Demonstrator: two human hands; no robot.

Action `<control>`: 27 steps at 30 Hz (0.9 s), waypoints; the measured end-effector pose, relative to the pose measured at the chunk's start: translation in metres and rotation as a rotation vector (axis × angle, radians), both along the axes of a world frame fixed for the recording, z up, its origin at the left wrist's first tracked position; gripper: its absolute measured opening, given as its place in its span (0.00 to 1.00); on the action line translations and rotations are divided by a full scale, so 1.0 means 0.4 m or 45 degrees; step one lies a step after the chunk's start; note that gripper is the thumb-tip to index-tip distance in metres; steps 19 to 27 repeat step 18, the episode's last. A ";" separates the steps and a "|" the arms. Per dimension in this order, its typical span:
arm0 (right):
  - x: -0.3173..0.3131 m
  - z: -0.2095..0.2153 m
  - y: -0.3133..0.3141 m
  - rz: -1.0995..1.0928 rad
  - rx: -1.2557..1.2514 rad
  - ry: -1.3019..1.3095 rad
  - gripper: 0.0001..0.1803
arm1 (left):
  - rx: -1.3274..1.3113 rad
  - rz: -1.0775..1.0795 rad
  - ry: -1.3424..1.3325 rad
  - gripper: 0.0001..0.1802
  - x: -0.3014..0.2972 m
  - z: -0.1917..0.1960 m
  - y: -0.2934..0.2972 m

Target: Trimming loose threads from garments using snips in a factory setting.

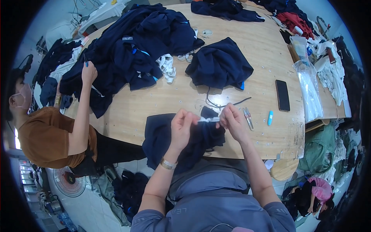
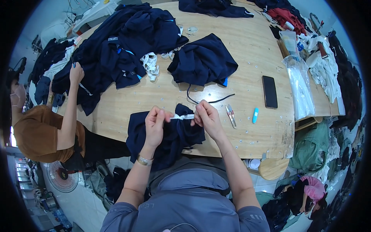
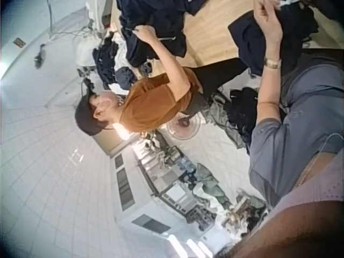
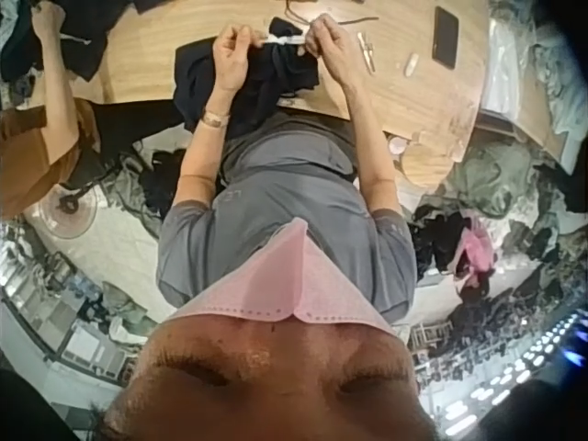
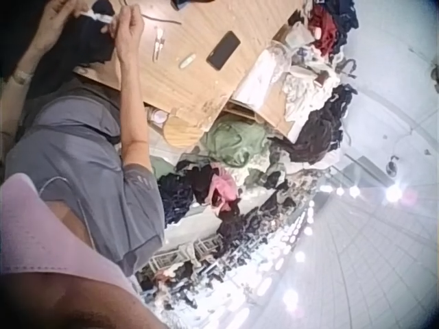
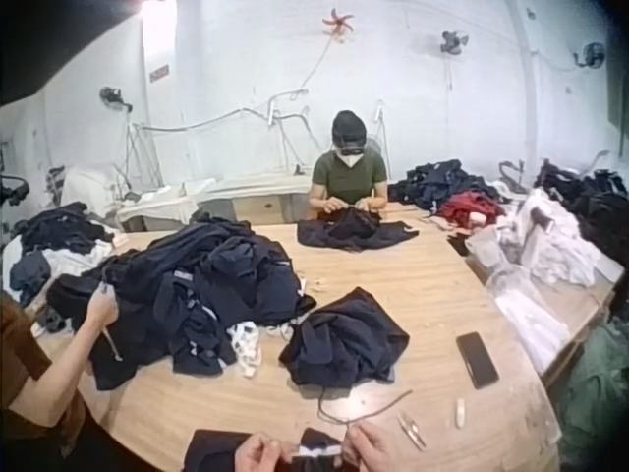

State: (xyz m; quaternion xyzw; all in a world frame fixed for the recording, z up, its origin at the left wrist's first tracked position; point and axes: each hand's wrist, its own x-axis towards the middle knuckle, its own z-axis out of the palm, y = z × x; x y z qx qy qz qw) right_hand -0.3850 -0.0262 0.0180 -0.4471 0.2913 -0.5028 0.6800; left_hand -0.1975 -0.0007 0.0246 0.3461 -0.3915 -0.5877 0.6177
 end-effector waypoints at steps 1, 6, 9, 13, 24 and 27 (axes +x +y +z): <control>0.006 -0.002 -0.007 -0.014 0.024 -0.060 0.12 | -0.031 0.012 -0.323 0.08 -0.005 -0.001 -0.001; 0.005 -0.011 0.007 -0.167 0.068 0.091 0.08 | -0.184 0.107 -1.074 0.23 0.010 -0.019 0.019; -0.014 -0.033 0.018 -0.333 0.111 0.034 0.10 | -0.083 0.019 -1.267 0.33 0.008 0.011 0.027; -0.042 -0.073 0.030 -0.642 0.145 0.178 0.15 | -0.243 0.001 -1.747 0.39 0.013 0.015 0.033; -0.117 -0.133 0.035 -0.820 -0.228 1.310 0.18 | -0.279 -0.016 -1.919 0.39 0.021 0.019 0.034; -0.117 -0.133 0.035 -0.820 -0.228 1.310 0.18 | -0.279 -0.016 -1.919 0.39 0.021 0.019 0.034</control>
